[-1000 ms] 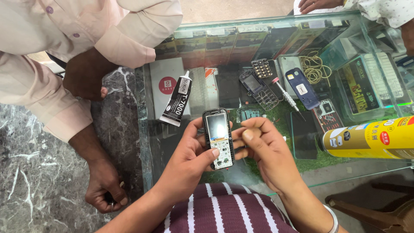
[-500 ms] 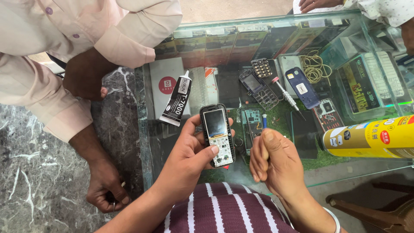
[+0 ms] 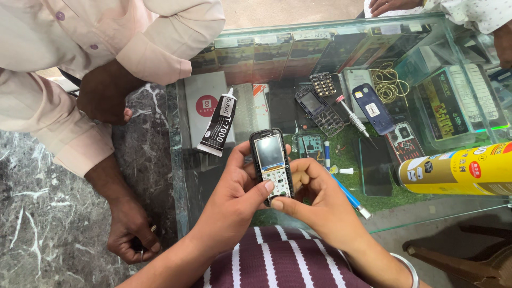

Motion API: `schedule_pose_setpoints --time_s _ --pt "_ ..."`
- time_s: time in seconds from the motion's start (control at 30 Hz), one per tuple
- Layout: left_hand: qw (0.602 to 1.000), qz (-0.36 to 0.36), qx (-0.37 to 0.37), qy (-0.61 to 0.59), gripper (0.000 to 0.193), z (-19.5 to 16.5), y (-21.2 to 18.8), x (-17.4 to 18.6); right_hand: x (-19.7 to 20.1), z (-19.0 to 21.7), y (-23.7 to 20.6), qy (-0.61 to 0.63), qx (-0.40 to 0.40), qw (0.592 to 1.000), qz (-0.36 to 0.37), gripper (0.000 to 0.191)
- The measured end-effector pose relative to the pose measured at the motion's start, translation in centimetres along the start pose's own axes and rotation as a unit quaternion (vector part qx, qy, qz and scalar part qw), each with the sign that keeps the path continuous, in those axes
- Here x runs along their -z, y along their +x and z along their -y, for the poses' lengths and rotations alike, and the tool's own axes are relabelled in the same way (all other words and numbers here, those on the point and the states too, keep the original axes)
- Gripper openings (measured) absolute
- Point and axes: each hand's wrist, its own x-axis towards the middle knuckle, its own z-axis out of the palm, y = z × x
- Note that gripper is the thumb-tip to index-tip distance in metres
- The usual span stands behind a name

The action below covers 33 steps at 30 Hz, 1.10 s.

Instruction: The person applies adhesive from a glue tube onto a small keypad sticker sheet, spreads it, and presses the sticker onto the keypad of a disassembled feature phone. They then align the keypad, reattach the phone's front cover, and press the keys to seat the assembly.

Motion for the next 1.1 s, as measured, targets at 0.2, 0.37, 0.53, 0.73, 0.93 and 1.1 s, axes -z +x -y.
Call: schedule_pose_setpoints --time_s 0.2,0.37,0.53,0.73,0.93,1.1 --pt "0.999 -0.030 0.026 -0.011 0.059 0.4 -0.2 -0.3 0.2 -0.2 0.5 0.024 0.018 0.999 0.021 0.034" --pt "0.999 -0.033 0.025 -0.008 0.059 0.3 -0.2 -0.3 0.0 -0.2 0.4 0.011 0.005 1.000 0.018 0.035" --pt "0.998 -0.039 0.034 0.019 0.060 0.3 -0.3 -0.1 0.9 0.2 0.6 0.024 -0.037 0.998 0.053 0.035" --pt "1.000 -0.004 0.022 0.013 0.062 0.9 -0.6 -0.1 1.7 -1.0 1.1 -0.065 0.024 0.997 -0.028 0.020" --pt "1.000 0.002 0.023 0.017 0.061 1.0 -0.7 0.0 2.2 -2.0 1.9 0.020 -0.003 1.000 -0.011 0.019" --pt "1.000 0.000 0.024 -0.001 0.061 0.7 -0.4 0.0 2.1 -1.5 1.7 0.003 -0.030 0.999 -0.022 0.013"
